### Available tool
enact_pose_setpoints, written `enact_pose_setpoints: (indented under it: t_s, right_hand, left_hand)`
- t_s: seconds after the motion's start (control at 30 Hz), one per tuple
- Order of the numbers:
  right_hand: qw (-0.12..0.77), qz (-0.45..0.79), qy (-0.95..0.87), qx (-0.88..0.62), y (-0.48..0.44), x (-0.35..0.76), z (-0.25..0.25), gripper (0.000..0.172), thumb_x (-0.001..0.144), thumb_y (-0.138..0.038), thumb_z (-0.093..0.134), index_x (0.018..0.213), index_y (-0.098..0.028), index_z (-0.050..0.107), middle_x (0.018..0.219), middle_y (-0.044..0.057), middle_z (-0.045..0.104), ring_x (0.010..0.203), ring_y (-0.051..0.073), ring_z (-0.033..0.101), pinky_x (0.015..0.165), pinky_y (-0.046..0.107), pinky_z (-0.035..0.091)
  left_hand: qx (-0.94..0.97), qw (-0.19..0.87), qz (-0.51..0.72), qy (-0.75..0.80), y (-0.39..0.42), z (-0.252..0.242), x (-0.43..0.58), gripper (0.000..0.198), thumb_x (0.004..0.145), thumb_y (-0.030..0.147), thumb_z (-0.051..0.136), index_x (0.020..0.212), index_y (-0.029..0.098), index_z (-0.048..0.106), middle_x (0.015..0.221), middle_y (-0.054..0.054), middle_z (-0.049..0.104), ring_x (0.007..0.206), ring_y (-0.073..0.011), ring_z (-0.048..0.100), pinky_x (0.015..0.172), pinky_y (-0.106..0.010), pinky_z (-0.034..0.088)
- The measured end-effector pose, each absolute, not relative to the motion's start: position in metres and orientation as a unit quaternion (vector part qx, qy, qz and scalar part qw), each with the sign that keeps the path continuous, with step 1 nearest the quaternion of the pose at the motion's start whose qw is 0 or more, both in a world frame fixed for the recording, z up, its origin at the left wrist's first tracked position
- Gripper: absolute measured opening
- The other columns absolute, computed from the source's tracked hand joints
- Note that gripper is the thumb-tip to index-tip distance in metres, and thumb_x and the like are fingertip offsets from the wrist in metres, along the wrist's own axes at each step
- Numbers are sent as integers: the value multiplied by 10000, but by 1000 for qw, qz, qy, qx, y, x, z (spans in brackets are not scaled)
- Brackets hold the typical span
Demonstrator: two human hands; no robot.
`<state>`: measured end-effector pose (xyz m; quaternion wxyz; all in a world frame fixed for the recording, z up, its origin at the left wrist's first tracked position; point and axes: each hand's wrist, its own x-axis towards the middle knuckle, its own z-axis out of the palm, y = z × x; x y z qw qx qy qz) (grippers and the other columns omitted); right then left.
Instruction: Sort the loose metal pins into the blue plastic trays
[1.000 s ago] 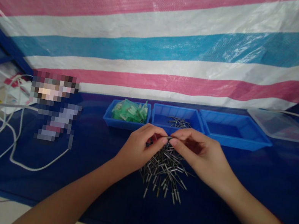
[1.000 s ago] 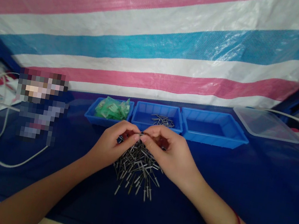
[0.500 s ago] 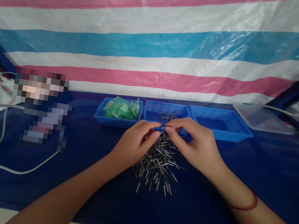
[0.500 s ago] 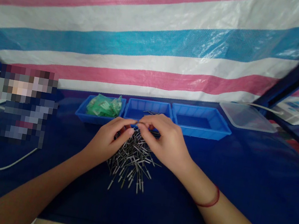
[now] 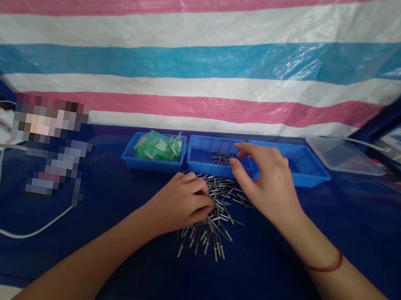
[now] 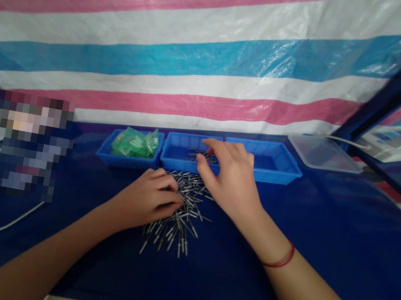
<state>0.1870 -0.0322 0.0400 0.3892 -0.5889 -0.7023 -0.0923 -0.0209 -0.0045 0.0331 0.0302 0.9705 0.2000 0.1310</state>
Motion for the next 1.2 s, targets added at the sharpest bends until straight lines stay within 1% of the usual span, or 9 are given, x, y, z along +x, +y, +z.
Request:
enact_pose_setpoints:
  t_s: [0.13, 0.3, 0.43, 0.57, 0.67, 0.77, 0.9, 1.07, 1.2]
  right_hand:
    - [391, -56, -712, -580, -35, 183, 41, 250, 867, -286, 533, 1088, -200, 611, 975, 54, 688, 935, 255, 586, 798, 389, 397]
    - [389, -40, -726, -565, -38, 179, 42, 230, 862, -266, 539, 1066, -196, 619, 958, 47, 684, 917, 242, 584, 805, 392, 412]
    - [386, -35, -737, -555, -41, 177, 42, 218, 856, -257, 549, 1050, -196, 628, 974, 51, 685, 918, 243, 584, 799, 396, 420]
    - [394, -31, -747, -534, -42, 175, 45, 168, 861, -246, 545, 984, -184, 642, 968, 62, 690, 914, 239, 587, 792, 387, 425]
    - [395, -3, -762, -514, -44, 173, 47, 112, 860, -199, 535, 833, -187, 643, 877, 48, 698, 840, 210, 596, 771, 361, 426]
    - [379, 52, -775, -502, -46, 170, 49, 177, 877, -197, 513, 745, -191, 632, 759, 24, 685, 720, 174, 588, 728, 339, 422]
    - [356, 138, -769, -512, -46, 166, 47, 219, 903, -260, 483, 783, -197, 655, 776, 22, 689, 722, 169, 606, 704, 319, 434]
    - [361, 254, -748, -496, -44, 167, 40, 228, 902, -316, 480, 844, -201, 668, 817, 20, 690, 744, 166, 618, 680, 298, 462]
    - [405, 357, -699, -469, -42, 165, 38, 221, 886, -351, 518, 847, -195, 669, 849, 25, 699, 771, 162, 630, 720, 311, 487]
  left_hand:
    - [972, 16, 94, 216, -4, 34, -18, 236, 945, 307, 478, 899, 225, 694, 941, -30, 609, 878, -167, 490, 716, -323, 286]
    - [971, -21, 53, 233, -5, 41, -15, 160, 913, 254, 552, 1005, 303, 673, 977, -12, 599, 901, -178, 483, 702, -330, 257]
    - [969, -51, 37, 237, -8, 43, -11, 124, 912, 238, 550, 910, 253, 673, 1020, -19, 599, 917, -187, 480, 709, -339, 259]
    - [970, -45, 67, 228, -9, 37, -10, 138, 931, 259, 516, 911, 221, 647, 1054, -24, 607, 943, -188, 491, 731, -343, 274]
    - [962, -18, 127, 240, -6, 35, -11, 152, 951, 269, 478, 948, 220, 622, 1061, -13, 625, 990, -188, 508, 810, -355, 289]
    - [943, 17, 186, 277, -3, 37, -15, 175, 966, 280, 442, 963, 208, 602, 1021, -12, 655, 988, -178, 541, 880, -368, 298]
    - [924, 81, 234, 290, 0, 40, -19, 163, 960, 268, 451, 954, 210, 603, 992, -7, 678, 957, -161, 586, 884, -346, 350]
    - [876, 181, 326, 307, -1, 36, -20, 92, 883, 231, 575, 962, 208, 618, 918, -11, 688, 877, -144, 632, 838, -294, 446]
    - [803, 304, 388, 335, -3, 32, -20, 202, 830, 242, 638, 1021, 194, 595, 877, -11, 692, 814, -137, 654, 778, -273, 493]
